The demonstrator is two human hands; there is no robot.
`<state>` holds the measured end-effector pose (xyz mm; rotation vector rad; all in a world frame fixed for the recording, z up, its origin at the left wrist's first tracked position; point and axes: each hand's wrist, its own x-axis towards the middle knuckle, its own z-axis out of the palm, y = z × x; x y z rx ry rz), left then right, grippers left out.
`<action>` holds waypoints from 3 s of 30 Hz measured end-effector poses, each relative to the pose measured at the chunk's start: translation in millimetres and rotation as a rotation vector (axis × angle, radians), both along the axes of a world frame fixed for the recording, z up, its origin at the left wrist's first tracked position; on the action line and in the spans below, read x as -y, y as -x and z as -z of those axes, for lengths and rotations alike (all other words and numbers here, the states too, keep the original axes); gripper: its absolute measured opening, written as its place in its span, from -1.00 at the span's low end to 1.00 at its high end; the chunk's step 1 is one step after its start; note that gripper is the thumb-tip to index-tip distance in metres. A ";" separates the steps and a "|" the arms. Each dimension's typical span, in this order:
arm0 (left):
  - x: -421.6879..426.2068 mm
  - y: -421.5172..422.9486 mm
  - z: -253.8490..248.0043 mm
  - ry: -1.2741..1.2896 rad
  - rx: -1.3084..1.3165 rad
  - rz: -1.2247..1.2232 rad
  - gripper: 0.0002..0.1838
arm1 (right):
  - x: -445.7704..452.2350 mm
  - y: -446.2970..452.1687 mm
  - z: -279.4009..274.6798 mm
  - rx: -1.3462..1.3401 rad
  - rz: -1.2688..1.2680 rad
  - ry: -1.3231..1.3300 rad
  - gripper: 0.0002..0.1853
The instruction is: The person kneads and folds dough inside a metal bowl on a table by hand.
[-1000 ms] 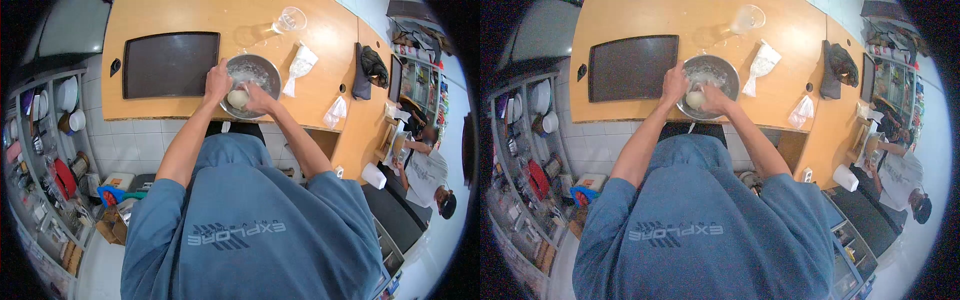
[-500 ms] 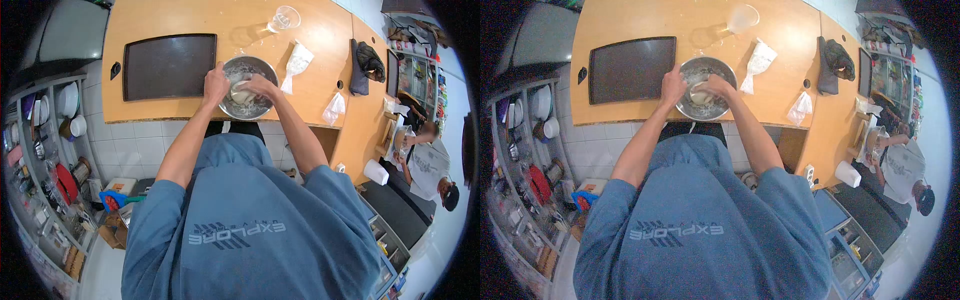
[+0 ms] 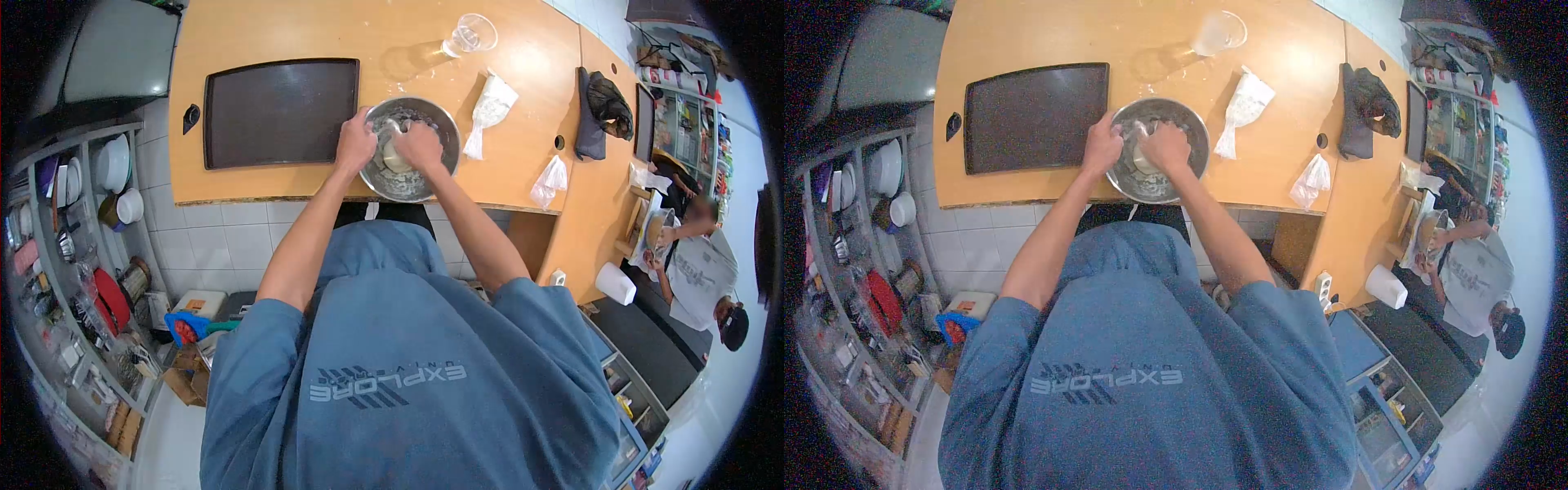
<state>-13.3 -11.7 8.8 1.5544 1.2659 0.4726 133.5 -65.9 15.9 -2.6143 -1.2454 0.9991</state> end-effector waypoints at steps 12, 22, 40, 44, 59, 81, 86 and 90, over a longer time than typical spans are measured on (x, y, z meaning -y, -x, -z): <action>-1.6 -4.2 3.8 -0.092 -0.038 0.026 -0.68 | 13.1 28.3 55.6 0.344 -0.063 -0.499 -0.72; 3.3 -4.4 5.6 -0.116 -0.066 0.009 -0.62 | 5.4 -6.2 43.3 -0.103 0.075 -0.365 -0.55; 7.6 -7.7 3.8 -0.134 -0.064 -0.022 -0.71 | 46.4 30.6 9.3 0.175 -0.307 -0.424 -0.65; 6.9 -6.7 0.1 -0.101 -0.079 -0.015 -0.68 | 50.0 40.0 21.1 0.232 -0.340 -0.458 -0.71; -1.1 -8.6 4.3 -0.090 -0.127 0.012 -0.70 | 16.1 16.7 43.2 0.040 -0.156 -0.385 -0.65; 10.7 -1.1 2.1 -0.110 -0.110 0.013 -0.73 | 14.9 -35.0 8.3 -0.602 -0.045 0.070 -0.26; 12.6 -0.5 -0.4 -0.124 -0.115 -0.017 -0.73 | 4.9 -32.0 25.3 -0.228 -0.135 0.062 -0.25; 12.1 -1.7 6.9 -0.125 -0.126 -0.006 -0.70 | -0.8 -43.3 37.0 -0.183 -0.234 0.157 -0.35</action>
